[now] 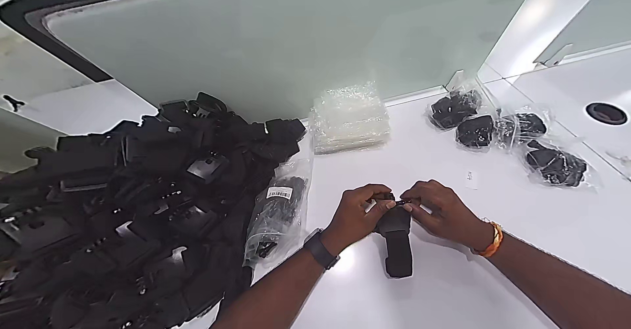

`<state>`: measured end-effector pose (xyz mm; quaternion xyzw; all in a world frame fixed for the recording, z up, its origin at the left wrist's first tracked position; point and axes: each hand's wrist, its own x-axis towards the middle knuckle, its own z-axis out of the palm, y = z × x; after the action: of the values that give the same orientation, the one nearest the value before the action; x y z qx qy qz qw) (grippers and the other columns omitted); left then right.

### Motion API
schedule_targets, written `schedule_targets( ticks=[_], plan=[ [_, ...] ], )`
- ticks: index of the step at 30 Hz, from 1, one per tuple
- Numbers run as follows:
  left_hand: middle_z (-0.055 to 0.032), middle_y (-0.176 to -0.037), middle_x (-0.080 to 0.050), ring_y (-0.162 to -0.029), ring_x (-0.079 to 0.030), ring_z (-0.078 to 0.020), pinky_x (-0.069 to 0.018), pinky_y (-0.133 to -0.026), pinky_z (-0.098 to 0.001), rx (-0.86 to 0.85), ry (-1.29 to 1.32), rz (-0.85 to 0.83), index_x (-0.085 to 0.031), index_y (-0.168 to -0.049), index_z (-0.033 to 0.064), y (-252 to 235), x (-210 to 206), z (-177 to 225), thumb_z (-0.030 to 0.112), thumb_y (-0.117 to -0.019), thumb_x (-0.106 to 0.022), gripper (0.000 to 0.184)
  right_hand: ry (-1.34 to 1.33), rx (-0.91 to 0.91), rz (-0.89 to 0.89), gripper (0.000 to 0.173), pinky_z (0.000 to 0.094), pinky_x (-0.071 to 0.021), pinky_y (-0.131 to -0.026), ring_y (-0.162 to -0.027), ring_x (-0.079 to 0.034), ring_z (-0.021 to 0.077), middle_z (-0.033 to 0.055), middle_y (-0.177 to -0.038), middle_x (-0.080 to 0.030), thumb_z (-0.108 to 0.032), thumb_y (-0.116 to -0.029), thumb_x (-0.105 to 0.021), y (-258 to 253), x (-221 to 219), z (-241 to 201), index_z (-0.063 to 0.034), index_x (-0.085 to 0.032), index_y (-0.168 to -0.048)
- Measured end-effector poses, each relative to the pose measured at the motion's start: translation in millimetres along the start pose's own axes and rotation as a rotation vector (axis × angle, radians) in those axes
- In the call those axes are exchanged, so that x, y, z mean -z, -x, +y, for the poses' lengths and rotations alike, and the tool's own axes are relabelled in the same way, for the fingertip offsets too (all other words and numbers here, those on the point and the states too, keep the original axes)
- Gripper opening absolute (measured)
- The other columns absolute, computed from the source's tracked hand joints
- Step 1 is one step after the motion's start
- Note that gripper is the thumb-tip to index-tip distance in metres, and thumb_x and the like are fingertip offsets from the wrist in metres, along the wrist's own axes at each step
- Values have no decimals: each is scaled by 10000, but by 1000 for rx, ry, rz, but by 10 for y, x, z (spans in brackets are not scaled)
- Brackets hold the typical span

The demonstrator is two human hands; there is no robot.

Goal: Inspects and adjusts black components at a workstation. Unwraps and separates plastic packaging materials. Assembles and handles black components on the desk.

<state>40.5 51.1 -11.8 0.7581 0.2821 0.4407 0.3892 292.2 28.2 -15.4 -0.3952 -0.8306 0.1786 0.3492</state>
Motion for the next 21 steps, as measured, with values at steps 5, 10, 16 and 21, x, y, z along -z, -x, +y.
schedule_targets(
  ticks=[5, 10, 16, 21],
  plan=[
    [-79, -993, -745, -890, -706, -77, -593, -836, -255, 46, 73, -7, -694, -1131, -48, -14, 9, -1, 136, -1011, -637, 227, -43, 3, 17, 232, 322, -505, -813, -909, -610, 122, 44, -1001, -664, -297, -1006, -636, -23, -6, 5, -95, -677, -1112],
    [-82, -996, -741, -892, -713, -86, -604, -847, -272, 135, 155, -2, -678, -1153, -56, -27, 19, 11, 109, -1019, -616, 221, -42, -46, -77, 391, 398, -492, -898, -1013, -616, 156, 61, -1131, -670, -422, -1029, -561, -27, 13, 6, -96, -663, -1219],
    [-117, -1062, -735, -969, -717, -138, -595, -905, -313, 184, 191, -61, -605, -1263, -84, -39, 25, 13, 104, -994, -632, 329, 24, -55, -41, 290, 402, -454, -960, -1026, -628, 117, 2, -1044, -699, -359, -1052, -517, -25, 8, -20, -145, -704, -1110],
    [-120, -1090, -723, -983, -704, -130, -591, -893, -295, 151, 26, -111, -652, -1240, -30, -21, 3, -10, 158, -942, -706, 357, 30, -59, -1, 277, 379, -468, -929, -990, -628, 104, 1, -1039, -699, -348, -1034, -548, -17, 1, -9, -136, -702, -1123]
  ],
)
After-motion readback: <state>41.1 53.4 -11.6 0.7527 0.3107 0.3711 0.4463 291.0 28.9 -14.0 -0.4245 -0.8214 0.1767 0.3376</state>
